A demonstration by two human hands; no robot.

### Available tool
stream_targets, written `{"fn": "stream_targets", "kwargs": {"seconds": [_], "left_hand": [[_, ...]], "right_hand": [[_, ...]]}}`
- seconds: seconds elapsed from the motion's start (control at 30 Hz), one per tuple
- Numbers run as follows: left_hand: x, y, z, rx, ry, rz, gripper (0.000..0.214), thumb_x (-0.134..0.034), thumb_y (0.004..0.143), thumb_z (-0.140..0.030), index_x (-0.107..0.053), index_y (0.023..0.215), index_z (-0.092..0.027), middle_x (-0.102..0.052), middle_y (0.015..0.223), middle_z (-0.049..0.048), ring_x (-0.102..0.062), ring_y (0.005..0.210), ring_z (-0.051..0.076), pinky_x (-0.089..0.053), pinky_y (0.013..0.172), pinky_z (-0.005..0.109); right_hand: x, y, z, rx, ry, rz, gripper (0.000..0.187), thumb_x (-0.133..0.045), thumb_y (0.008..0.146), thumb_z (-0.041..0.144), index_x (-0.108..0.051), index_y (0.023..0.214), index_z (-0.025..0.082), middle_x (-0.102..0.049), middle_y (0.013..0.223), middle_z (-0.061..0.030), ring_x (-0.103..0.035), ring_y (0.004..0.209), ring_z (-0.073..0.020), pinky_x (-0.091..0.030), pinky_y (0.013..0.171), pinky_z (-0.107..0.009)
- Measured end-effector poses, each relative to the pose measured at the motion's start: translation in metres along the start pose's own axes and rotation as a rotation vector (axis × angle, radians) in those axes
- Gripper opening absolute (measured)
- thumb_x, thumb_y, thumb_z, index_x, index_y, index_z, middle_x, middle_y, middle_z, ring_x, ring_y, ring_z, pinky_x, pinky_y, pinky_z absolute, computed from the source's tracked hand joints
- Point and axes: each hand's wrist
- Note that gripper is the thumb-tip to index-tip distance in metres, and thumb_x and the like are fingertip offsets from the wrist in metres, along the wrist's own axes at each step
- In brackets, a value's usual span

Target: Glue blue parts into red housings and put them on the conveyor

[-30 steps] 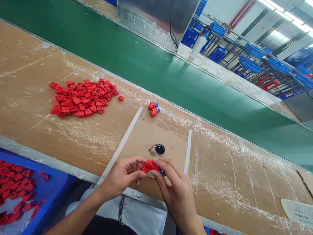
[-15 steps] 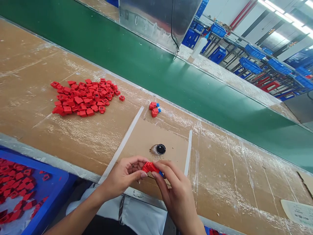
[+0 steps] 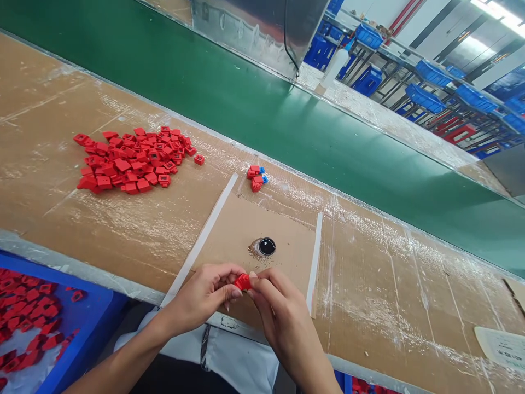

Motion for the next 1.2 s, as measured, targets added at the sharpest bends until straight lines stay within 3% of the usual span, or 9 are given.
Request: {"fn": "stream_targets", "kwargs": {"seconds": [0.17, 0.33, 0.47, 0.63, 0.87, 1.2], "left_hand": [[0.0, 0.0, -0.002, -0.004, 0.03, -0.004, 0.018, -0.061, 0.087, -0.026, -0.069, 0.1, -0.017, -0.061, 0.075, 0.0001, -0.052, 0.063, 0.012, -0.042, 0.057, 0.022], [-0.003, 0.001, -0.004, -0.054, 0.106, -0.069, 0.024, -0.065, 0.087, -0.03, -0.07, 0.107, -0.017, -0.066, 0.084, 0.0034, -0.057, 0.076, 0.016, -0.045, 0.067, 0.024], [-0.004, 0.002, -0.006, -0.047, 0.174, -0.059, 0.024, -0.063, 0.089, -0.032, -0.069, 0.108, -0.018, -0.063, 0.081, 0.0011, -0.055, 0.074, 0.015, -0.042, 0.067, 0.024], [-0.002, 0.004, -0.008, -0.033, 0.274, -0.004, 0.018, -0.061, 0.09, -0.03, -0.07, 0.101, -0.018, -0.053, 0.068, -0.0037, -0.046, 0.064, 0.011, -0.035, 0.059, 0.022], [-0.002, 0.004, -0.01, -0.031, 0.364, 0.055, 0.016, -0.054, 0.093, -0.027, -0.067, 0.092, -0.017, -0.059, 0.065, -0.0017, -0.054, 0.061, 0.013, -0.038, 0.06, 0.023], [-0.002, 0.003, -0.008, -0.199, 0.636, 0.061, 0.014, -0.053, 0.093, -0.018, -0.067, 0.096, -0.016, -0.065, 0.079, 0.0014, -0.057, 0.072, 0.015, -0.037, 0.067, 0.024]], "right_hand": [[-0.008, -0.01, -0.005, -0.034, 0.051, -0.065, 0.018, -0.051, 0.098, 0.013, -0.062, 0.106, 0.023, -0.066, 0.1, -0.0049, -0.064, 0.089, -0.0152, -0.051, 0.075, -0.024], [-0.023, -0.024, -0.014, -0.12, 0.142, -0.279, 0.019, -0.06, 0.093, 0.016, -0.063, 0.11, 0.024, -0.07, 0.101, -0.005, -0.067, 0.086, -0.0156, -0.056, 0.073, -0.024], [-0.036, -0.034, -0.017, -0.183, 0.204, -0.382, 0.024, -0.061, 0.093, 0.018, -0.063, 0.116, 0.024, -0.07, 0.102, -0.0069, -0.068, 0.088, -0.018, -0.058, 0.075, -0.029], [-0.04, -0.037, -0.019, -0.181, 0.299, -0.355, 0.025, -0.057, 0.095, 0.017, -0.063, 0.117, 0.025, -0.068, 0.102, -0.006, -0.067, 0.09, -0.018, -0.057, 0.074, -0.028], [-0.038, -0.032, -0.019, -0.134, 0.267, -0.289, 0.019, -0.054, 0.095, 0.013, -0.063, 0.109, 0.024, -0.064, 0.092, -0.0033, -0.063, 0.079, -0.0148, -0.052, 0.069, -0.024], [-0.042, -0.043, -0.024, -0.026, 0.146, -0.288, 0.028, -0.055, 0.093, 0.005, -0.061, 0.115, 0.021, -0.062, 0.1, -0.0054, -0.063, 0.086, -0.0135, -0.052, 0.074, -0.022]]}}
Point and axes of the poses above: each hand's wrist, its own y-axis towards the middle knuckle, its own x-axis out of the back of the hand, z = x × y
